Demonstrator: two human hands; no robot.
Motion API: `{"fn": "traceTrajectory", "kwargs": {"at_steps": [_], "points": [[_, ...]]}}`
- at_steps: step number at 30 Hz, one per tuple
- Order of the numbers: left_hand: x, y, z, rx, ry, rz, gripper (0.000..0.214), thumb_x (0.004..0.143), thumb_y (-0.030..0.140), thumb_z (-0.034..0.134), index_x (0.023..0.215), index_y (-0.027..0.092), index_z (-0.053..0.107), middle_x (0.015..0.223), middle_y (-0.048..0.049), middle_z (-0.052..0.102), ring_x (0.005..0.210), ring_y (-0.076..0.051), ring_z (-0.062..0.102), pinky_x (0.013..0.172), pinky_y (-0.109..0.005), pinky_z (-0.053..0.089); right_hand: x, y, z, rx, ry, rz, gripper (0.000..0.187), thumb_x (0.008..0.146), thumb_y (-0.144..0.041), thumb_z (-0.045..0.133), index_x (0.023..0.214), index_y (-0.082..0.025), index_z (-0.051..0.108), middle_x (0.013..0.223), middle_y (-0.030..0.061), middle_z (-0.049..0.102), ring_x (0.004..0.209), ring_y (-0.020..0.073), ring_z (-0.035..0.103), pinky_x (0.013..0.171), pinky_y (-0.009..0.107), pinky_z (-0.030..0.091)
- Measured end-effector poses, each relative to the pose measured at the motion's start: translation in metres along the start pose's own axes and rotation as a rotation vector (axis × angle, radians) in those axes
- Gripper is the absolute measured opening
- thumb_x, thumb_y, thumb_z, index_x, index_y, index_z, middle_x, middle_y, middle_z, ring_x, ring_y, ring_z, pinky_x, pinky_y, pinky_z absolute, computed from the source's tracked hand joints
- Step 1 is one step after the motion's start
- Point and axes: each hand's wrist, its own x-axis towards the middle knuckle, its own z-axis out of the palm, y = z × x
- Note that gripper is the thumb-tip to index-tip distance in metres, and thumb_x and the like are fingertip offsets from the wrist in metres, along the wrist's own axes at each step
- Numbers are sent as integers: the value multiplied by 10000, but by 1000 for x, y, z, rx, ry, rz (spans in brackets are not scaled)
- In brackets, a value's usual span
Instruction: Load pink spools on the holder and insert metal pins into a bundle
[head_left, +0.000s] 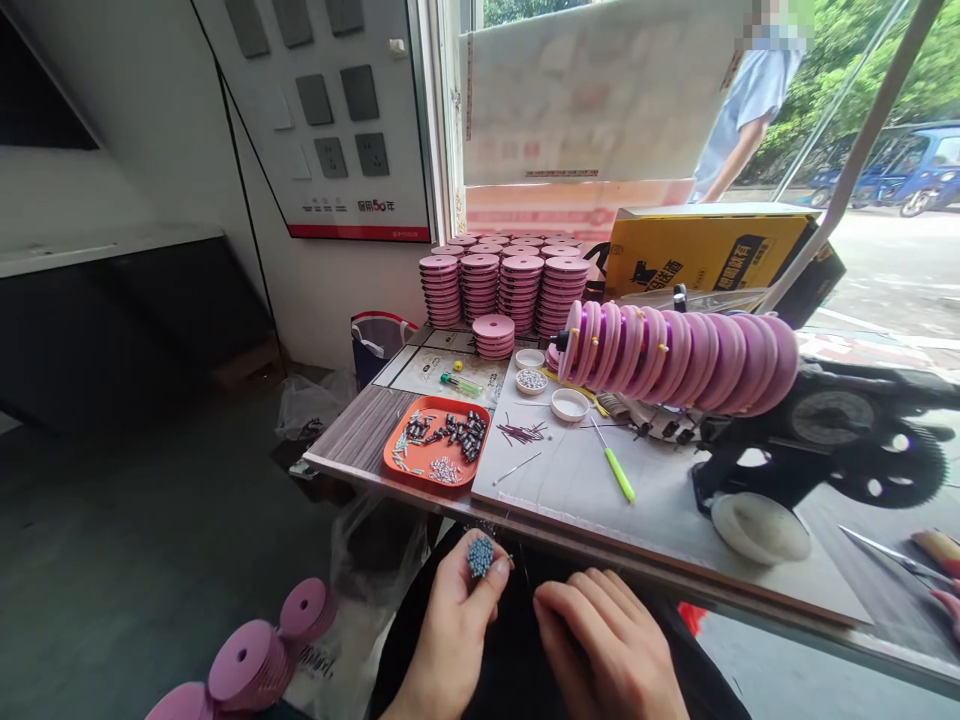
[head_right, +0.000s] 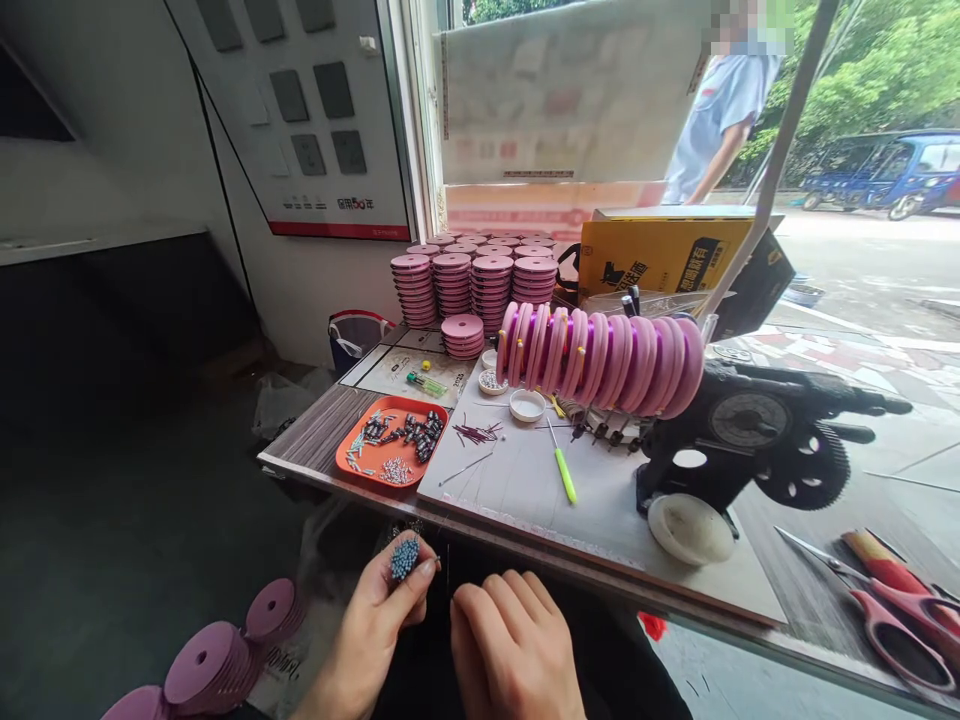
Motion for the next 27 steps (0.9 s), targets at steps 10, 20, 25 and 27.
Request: {"fn": "traceTrajectory", "kwargs": {"at_steps": [10, 20, 25, 27], "points": [[-4, -1, -2, 217, -37, 170, 233, 797, 375, 566, 668, 188, 515, 612, 28, 453, 593, -128, 402, 574, -214, 369, 1, 6, 2, 11, 6, 74, 109, 860, -117, 463, 785, -178, 514, 615, -4, 500, 552, 121, 451, 546, 261, 333], [-4, 6, 0, 324, -46, 192, 199, 783, 335, 594, 681, 166, 619, 635, -17, 589, 614, -155, 515, 588, -229, 413, 0, 5, 5, 25, 23, 69, 126, 867, -128, 452, 771, -183, 513, 595, -7, 504, 534, 123, 446, 537, 261, 336], [-5, 6, -4, 223, -70, 138, 196, 757, 346, 635, 697, 160, 650, 634, -15, 588, 621, -154, 513, 601, -237, 416, 9, 6, 0, -65, 16, -34, 130, 889, -178, 439, 955, -150, 548, 643, 6, 587, 544, 120, 505, 561, 256, 368], [-6, 7, -4, 102, -91, 105, 201, 770, 360, 628, 722, 165, 642, 637, -5, 571, 624, -144, 501, 613, -235, 418, 12, 6, -2, -122, -14, -100, 144, 890, -162, 426, 849, -167, 564, 557, -21, 545, 484, 110, 468, 530, 256, 332]]}}
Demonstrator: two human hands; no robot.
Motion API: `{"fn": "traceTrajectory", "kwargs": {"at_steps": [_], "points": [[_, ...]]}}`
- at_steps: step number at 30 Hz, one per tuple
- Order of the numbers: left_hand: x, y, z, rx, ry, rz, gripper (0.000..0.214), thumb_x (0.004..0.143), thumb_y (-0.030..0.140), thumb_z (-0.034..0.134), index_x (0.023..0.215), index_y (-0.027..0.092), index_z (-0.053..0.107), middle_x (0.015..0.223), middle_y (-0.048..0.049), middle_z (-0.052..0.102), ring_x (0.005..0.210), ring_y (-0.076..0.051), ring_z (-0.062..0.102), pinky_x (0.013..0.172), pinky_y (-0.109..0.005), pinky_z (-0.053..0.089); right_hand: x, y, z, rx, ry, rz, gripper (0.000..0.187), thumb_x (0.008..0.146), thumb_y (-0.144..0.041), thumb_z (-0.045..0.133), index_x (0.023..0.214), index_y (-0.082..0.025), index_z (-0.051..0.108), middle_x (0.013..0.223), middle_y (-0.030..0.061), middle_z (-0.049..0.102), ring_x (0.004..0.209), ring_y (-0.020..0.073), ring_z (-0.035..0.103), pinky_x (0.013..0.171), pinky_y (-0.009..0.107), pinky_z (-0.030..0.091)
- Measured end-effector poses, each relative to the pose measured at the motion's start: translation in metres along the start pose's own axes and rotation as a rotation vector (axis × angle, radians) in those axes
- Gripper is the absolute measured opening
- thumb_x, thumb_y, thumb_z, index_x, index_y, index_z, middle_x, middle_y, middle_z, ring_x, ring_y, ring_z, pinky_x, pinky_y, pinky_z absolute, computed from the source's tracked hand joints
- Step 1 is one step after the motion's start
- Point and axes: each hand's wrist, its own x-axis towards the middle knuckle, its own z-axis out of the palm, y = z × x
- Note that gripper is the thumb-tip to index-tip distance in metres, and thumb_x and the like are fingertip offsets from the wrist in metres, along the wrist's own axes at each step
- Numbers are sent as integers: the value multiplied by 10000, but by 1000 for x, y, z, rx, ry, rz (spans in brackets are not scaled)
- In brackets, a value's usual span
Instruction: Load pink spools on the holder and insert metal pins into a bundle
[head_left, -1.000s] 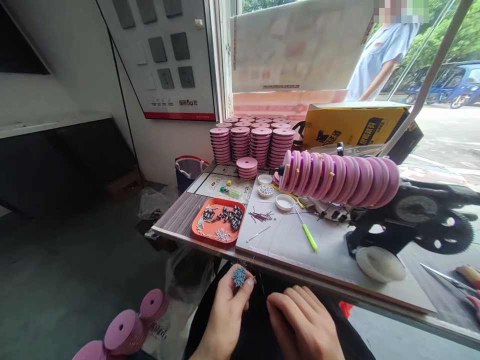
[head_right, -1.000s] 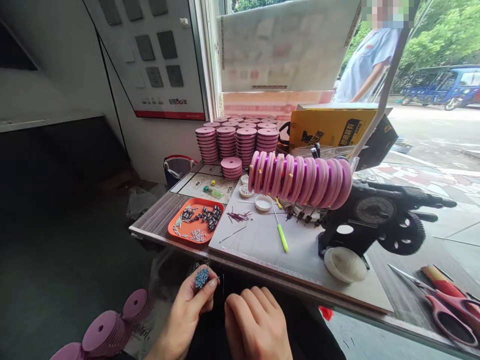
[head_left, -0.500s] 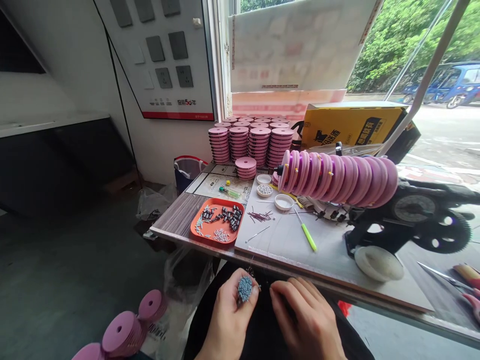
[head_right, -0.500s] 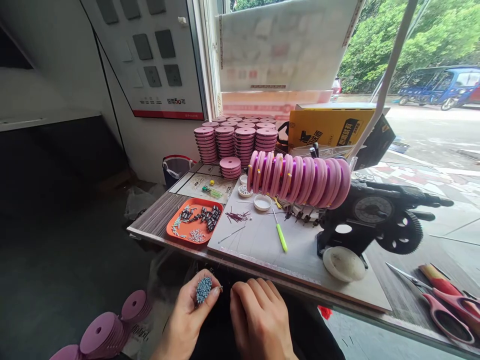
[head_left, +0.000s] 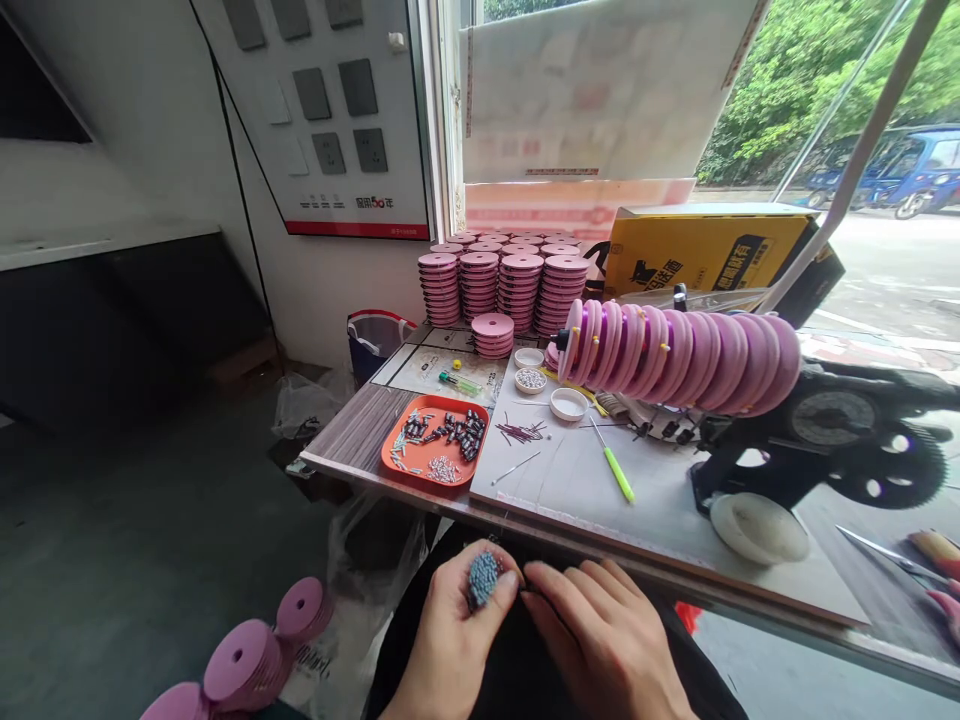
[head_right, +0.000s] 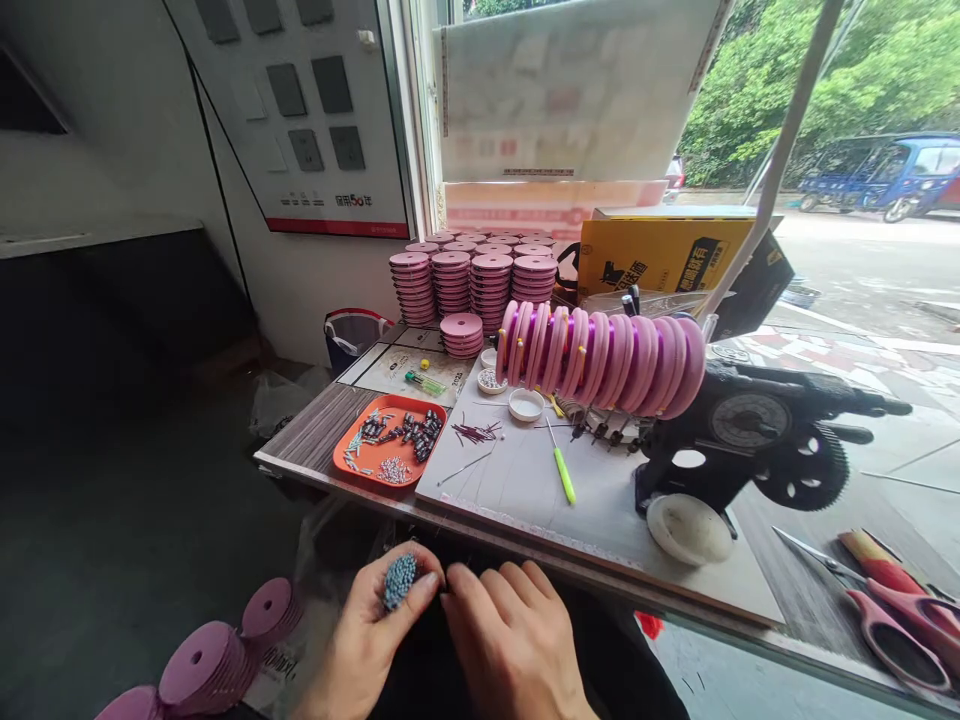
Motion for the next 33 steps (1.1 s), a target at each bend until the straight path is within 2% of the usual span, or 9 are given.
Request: {"fn": "traceTrajectory", "kwargs": {"at_steps": [3, 6, 8, 11, 15, 19, 24, 29, 33], "points": [[1, 8, 0, -438, -23, -110, 220, 749, 358, 660, 672, 159, 608, 667, -6, 564, 693, -152, 527, 717, -264, 451, 3, -2, 0, -24, -44, -98, 292, 841, -73, 395, 578, -193, 440, 453, -45, 434, 417, 97, 367, 490, 255, 260], [6, 19, -3, -869, -15, -272, 205, 748, 237, 673, 602, 143, 564, 524, 52, 431, 542, -92, 457, 765, -320, 478, 6, -5, 4, -56, 6, -206, 312, 787, -39, 385, 518, -193, 356, 429, -45, 387, 410, 94, 317, 483, 247, 234], [12, 23, -7, -983, 84, -303, 200, 784, 141, 618, 596, 131, 552, 482, 86, 330, 441, -47, 327, 693, -300, 497, 9, -5, 6, -90, 50, -226, 311, 783, -29, 382, 520, -193, 349, 419, -48, 371, 408, 94, 309, 485, 242, 236], [18, 26, -12, -998, 231, -206, 221, 798, 114, 596, 587, 123, 531, 503, 84, 317, 442, -41, 287, 621, -259, 491, 15, -3, 8, -111, 94, -218, 317, 802, -24, 371, 540, -200, 336, 407, -56, 362, 394, 90, 324, 481, 234, 252], [17, 29, -8, -949, 146, -124, 232, 732, 190, 695, 592, 136, 518, 507, 84, 315, 461, -52, 290, 634, -252, 477, 18, -1, 7, -63, 21, -158, 196, 892, -150, 354, 754, -180, 490, 503, -36, 508, 427, 93, 450, 483, 221, 332], [13, 35, -2, -945, 113, -144, 265, 699, 222, 730, 578, 142, 509, 502, 84, 316, 465, -53, 280, 647, -241, 458, 14, -1, 7, -25, -22, -101, 262, 945, -250, 296, 991, -99, 505, 587, 1, 593, 462, 94, 525, 491, 209, 382], [9, 37, 1, -949, 88, -165, 279, 707, 220, 724, 563, 148, 496, 500, 82, 320, 461, -54, 280, 659, -247, 453, 13, -4, 10, 28, -68, -90, 224, 913, -166, 347, 759, -180, 509, 532, -32, 527, 438, 90, 474, 481, 230, 327], [11, 41, -2, -953, 52, -262, 273, 671, 215, 746, 586, 148, 495, 482, 102, 269, 437, -40, 227, 642, -262, 467, 16, -8, 11, 15, 55, -253, 366, 859, -73, 370, 514, -191, 332, 429, -54, 362, 400, 79, 313, 481, 253, 222], [22, 53, -22, -853, 289, -1, 340, 672, 209, 728, 565, 168, 409, 486, 99, 254, 441, -47, 243, 533, -216, 438, 15, -5, 3, -15, 81, -294, 404, 868, -56, 355, 488, -184, 301, 410, -59, 309, 398, 80, 259, 495, 252, 221]]}}
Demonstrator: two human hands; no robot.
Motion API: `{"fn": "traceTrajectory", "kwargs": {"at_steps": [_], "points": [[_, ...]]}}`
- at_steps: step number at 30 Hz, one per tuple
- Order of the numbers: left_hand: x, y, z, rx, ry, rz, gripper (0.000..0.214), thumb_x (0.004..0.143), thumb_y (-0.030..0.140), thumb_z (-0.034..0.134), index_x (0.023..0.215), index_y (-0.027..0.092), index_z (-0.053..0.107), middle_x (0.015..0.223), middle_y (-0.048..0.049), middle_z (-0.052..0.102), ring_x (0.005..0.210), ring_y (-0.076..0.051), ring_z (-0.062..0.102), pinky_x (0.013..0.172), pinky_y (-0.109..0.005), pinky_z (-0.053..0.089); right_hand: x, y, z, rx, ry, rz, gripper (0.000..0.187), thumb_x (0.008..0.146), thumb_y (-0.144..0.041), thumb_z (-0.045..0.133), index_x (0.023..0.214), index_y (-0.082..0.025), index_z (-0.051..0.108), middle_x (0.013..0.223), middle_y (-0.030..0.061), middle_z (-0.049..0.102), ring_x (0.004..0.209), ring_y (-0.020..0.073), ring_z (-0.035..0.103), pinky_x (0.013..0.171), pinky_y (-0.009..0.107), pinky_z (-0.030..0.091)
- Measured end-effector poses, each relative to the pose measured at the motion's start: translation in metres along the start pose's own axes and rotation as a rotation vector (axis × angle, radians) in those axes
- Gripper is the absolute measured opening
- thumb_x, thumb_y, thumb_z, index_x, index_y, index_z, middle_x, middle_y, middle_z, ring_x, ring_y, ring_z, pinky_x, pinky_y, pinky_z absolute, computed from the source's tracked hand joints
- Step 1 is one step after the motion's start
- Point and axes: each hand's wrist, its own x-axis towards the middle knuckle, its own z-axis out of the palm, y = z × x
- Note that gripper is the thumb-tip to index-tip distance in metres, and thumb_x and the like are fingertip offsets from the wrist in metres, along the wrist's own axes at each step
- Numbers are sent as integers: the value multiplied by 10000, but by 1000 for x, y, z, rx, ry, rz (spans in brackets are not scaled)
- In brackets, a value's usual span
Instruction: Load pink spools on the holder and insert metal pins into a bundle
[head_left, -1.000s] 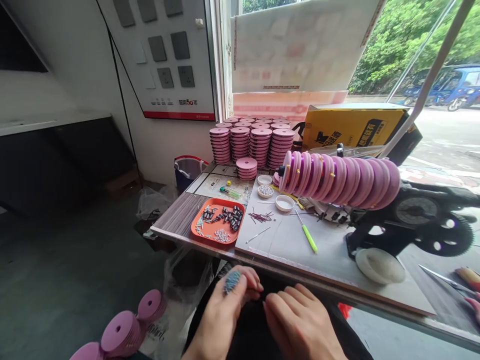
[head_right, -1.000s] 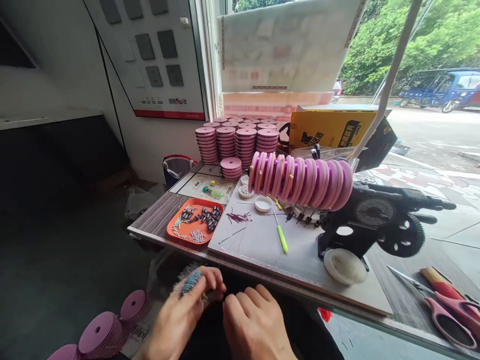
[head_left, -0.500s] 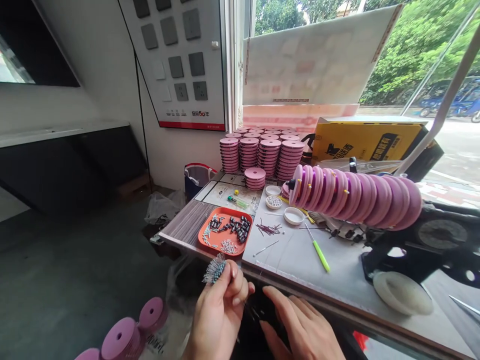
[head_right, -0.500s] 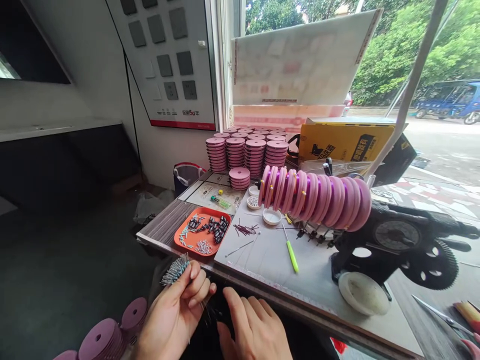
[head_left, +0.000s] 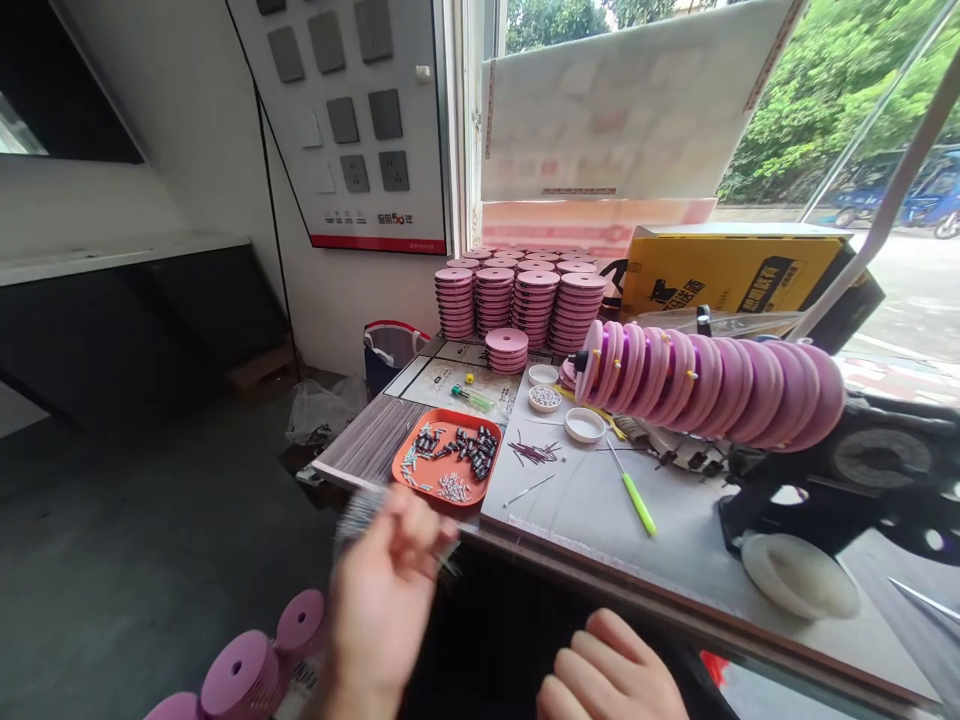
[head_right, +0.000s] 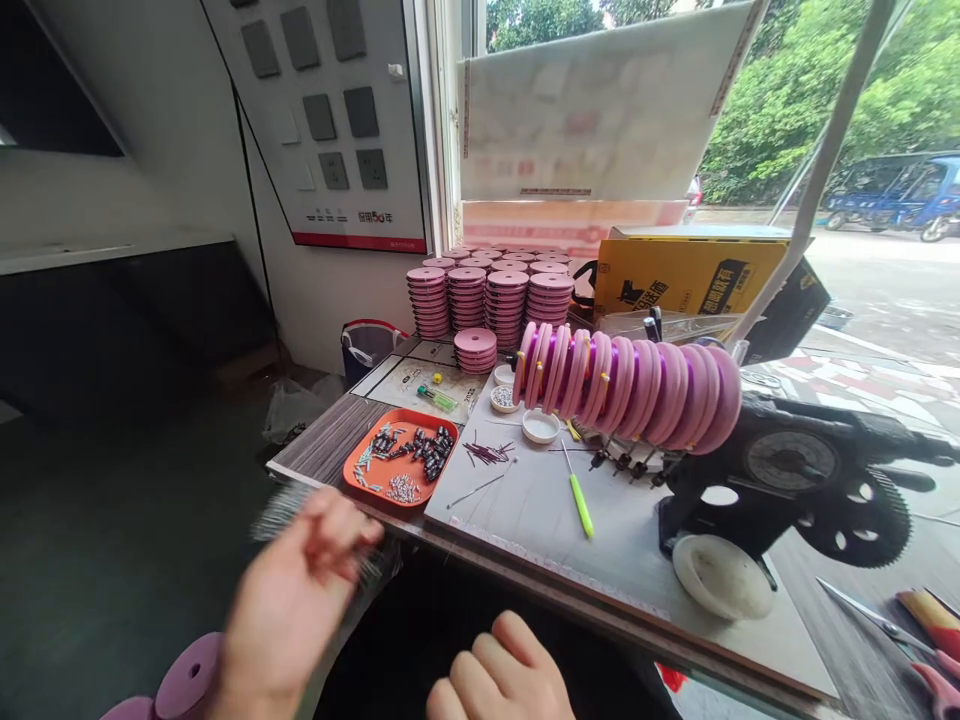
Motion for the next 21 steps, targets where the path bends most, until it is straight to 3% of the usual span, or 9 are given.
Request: {"fn": "traceTrajectory", "kwargs": {"at_steps": [2, 5, 7, 13, 21], "points": [[5, 2, -5, 115, -11, 69, 369, 662, 247, 745, 579, 171, 393, 494, 95, 285, 442, -44, 245, 455, -173, 367, -1, 4, -5, -10, -29, 51, 382, 874, -84, 390, 507, -187, 358, 422, -54, 344, 415, 87, 286, 500, 249, 236], [3, -15, -17, 300, -159, -306, 418, 596, 421, 779, 721, 172, 468, 514, 97, 357, 427, -28, 220, 384, -142, 201, -2, 9, -7, -15, -19, 132, 274, 893, -128, 412, 644, -179, 514, 469, -38, 441, 449, 96, 368, 503, 245, 265], [0, -33, -27, 347, -181, -373, 475, 582, 508, 758, 734, 179, 451, 507, 110, 334, 409, -16, 176, 376, -138, 127, -4, 10, -3, -15, 1, 156, 247, 906, -145, 408, 704, -172, 548, 484, -34, 471, 454, 94, 402, 507, 242, 285], [-4, -59, -44, 389, -213, -353, 486, 628, 529, 705, 622, 200, 347, 480, 118, 271, 377, -19, 122, 354, -161, 94, -17, 2, 7, 77, 167, 303, 173, 881, -127, 467, 748, -163, 572, 529, -28, 518, 467, 85, 436, 547, 246, 342], [-16, -62, -38, 426, -122, -368, 370, 655, 446, 703, 708, 184, 447, 517, 106, 271, 442, -43, 166, 409, -167, 126, -25, 4, -7, 197, 21, 478, 107, 862, -106, 492, 841, -173, 572, 659, 4, 582, 589, 121, 504, 651, 292, 378]]}}
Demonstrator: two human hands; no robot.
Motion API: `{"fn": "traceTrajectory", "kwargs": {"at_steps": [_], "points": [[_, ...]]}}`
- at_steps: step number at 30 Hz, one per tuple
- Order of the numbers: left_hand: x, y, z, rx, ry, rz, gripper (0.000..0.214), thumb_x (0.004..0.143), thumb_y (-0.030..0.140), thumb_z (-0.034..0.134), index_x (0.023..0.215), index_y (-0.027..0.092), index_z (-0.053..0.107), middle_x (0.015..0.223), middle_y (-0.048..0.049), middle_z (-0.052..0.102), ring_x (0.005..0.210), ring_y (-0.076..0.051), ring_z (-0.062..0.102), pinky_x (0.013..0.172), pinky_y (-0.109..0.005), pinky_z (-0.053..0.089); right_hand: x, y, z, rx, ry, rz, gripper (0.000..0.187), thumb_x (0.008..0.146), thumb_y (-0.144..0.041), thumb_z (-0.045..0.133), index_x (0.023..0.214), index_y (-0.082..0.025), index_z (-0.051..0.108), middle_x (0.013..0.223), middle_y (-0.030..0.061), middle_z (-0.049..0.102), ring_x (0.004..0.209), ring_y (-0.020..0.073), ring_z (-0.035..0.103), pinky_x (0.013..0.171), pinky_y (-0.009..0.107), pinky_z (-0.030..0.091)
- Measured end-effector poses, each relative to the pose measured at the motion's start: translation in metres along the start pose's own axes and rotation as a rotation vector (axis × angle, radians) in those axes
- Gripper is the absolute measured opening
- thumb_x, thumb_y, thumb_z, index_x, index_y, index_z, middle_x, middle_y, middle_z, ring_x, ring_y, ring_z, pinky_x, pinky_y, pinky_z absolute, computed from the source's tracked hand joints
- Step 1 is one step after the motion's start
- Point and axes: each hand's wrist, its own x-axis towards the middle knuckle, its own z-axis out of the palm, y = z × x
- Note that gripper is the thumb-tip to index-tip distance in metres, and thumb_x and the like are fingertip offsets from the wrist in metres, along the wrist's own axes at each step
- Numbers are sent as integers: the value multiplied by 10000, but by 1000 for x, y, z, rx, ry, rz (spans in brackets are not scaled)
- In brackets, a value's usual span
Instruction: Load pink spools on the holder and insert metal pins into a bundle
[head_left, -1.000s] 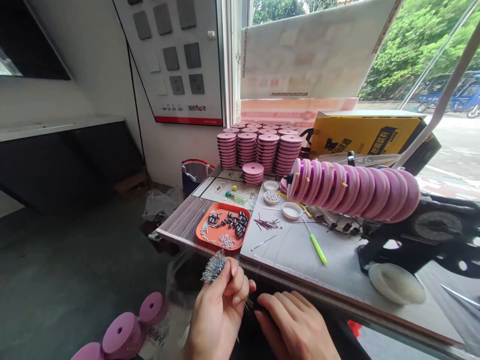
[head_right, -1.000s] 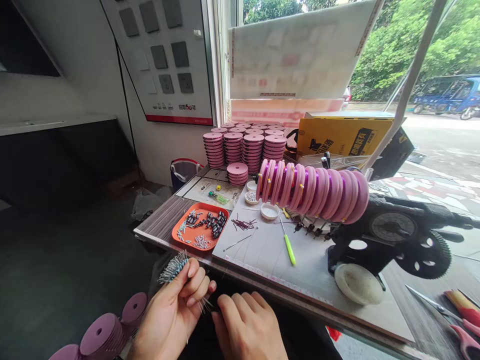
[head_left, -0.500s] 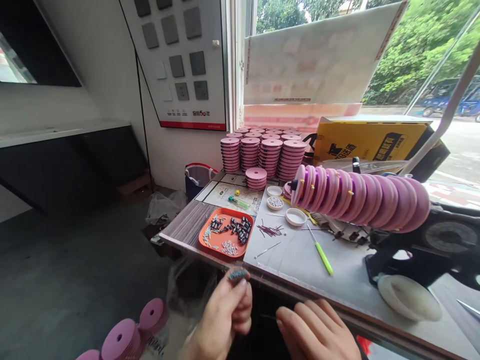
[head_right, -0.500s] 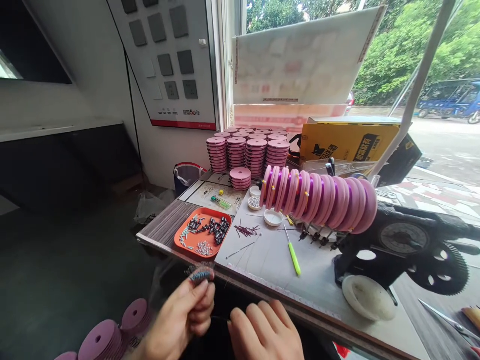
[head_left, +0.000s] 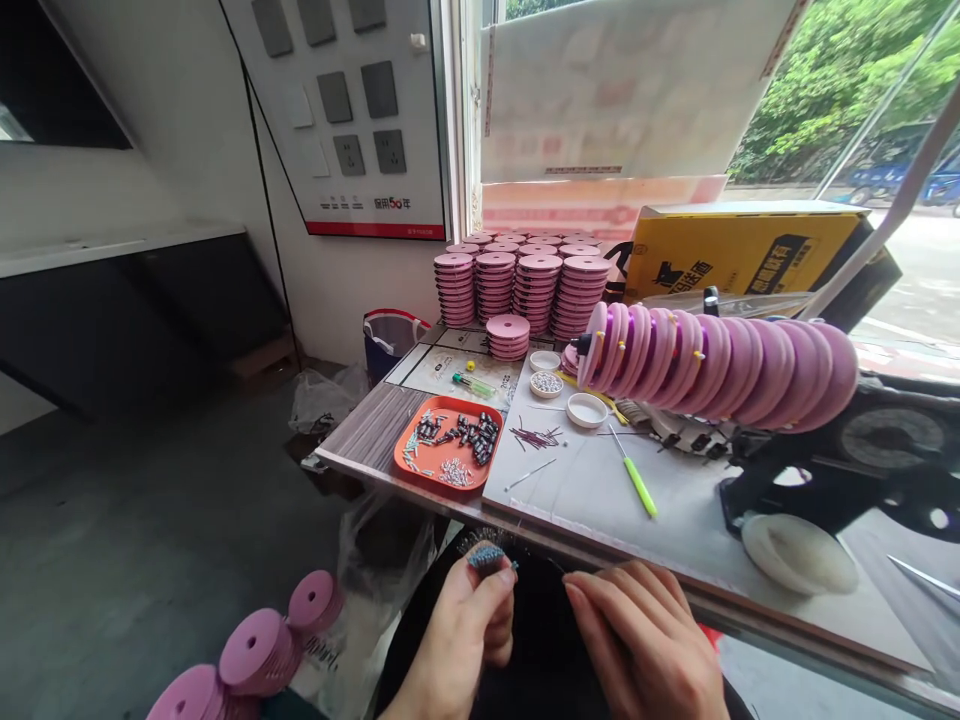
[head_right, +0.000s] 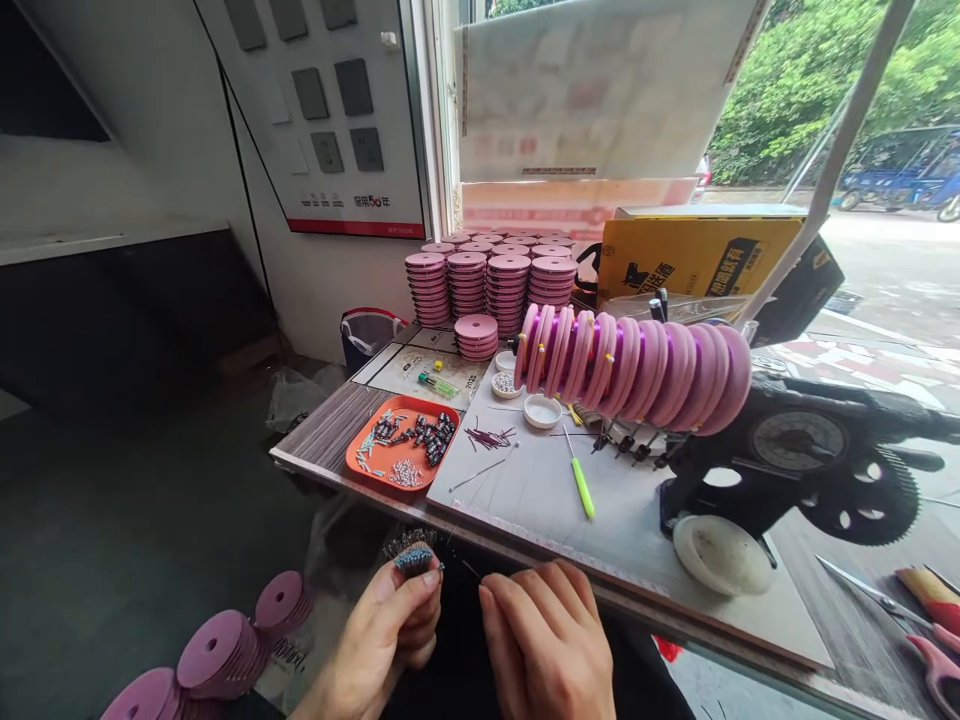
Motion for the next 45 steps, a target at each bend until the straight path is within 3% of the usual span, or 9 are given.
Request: {"fn": "traceTrajectory", "kwargs": {"at_steps": [5, 9, 14, 21, 30, 36, 40, 42, 45], "points": [[-1, -7, -4, 169, 105, 129, 325, 715, 452, 664, 725, 180, 486, 566, 81, 317, 483, -62, 251, 446, -175, 204, -1, 1, -3, 2, -30, 26, 97, 855, -98, 503, 851, -168, 570, 681, 14, 579, 621, 133, 499, 667, 304, 371], [0, -10, -9, 233, 114, 157, 292, 745, 453, 636, 739, 182, 525, 580, 70, 355, 497, -72, 288, 460, -181, 252, 1, 0, -5, -15, -40, 12, 94, 853, -96, 504, 839, -167, 563, 671, 10, 578, 611, 129, 499, 664, 300, 371], [0, -11, -9, 219, 133, 182, 286, 717, 447, 662, 724, 182, 554, 563, 65, 376, 484, -79, 297, 447, -187, 262, 4, 3, -8, -68, -92, -80, 95, 840, -92, 510, 845, -170, 566, 654, -3, 580, 584, 113, 503, 645, 277, 381], [-2, -5, -6, 213, 130, 206, 237, 713, 373, 682, 687, 174, 557, 549, 61, 394, 473, -80, 309, 440, -188, 261, 4, 2, -5, -143, -96, -101, 87, 836, -99, 514, 811, -167, 562, 628, -10, 564, 579, 117, 491, 669, 287, 368], [-10, 2, -4, 56, 227, 270, 126, 650, 188, 738, 684, 180, 617, 567, 16, 501, 520, -137, 416, 481, -222, 323, -5, 2, 12, -264, -94, -64, 315, 892, -140, 396, 612, -191, 532, 538, -3, 469, 552, 145, 409, 661, 307, 315], [-10, 8, 0, 405, 155, 414, 155, 718, 228, 681, 602, 180, 590, 559, 11, 499, 544, -132, 420, 531, -213, 354, -4, 0, 12, -276, -85, -67, 325, 896, -145, 392, 606, -190, 532, 535, -1, 466, 557, 146, 408, 667, 310, 318], [-10, 12, 3, 523, 162, 443, 140, 712, 243, 679, 615, 175, 605, 529, 18, 494, 478, -112, 392, 451, -207, 318, -2, -1, 12, -281, -74, -75, 326, 890, -141, 399, 595, -191, 526, 523, -5, 463, 541, 142, 421, 659, 309, 331], [-10, 13, 4, 556, 169, 464, 135, 711, 243, 678, 610, 172, 624, 537, 5, 531, 484, -118, 418, 459, -210, 332, 0, -2, 9, -276, -67, -77, 299, 891, -142, 398, 638, -191, 548, 527, -9, 482, 536, 137, 446, 663, 308, 350], [-10, 14, 5, 565, 136, 461, 128, 731, 252, 661, 631, 172, 661, 599, -27, 609, 563, -152, 503, 539, -224, 392, 7, -4, 1, -239, -101, -93, 202, 913, -210, 397, 961, -151, 584, 620, 4, 577, 584, 138, 529, 662, 288, 408]]}}
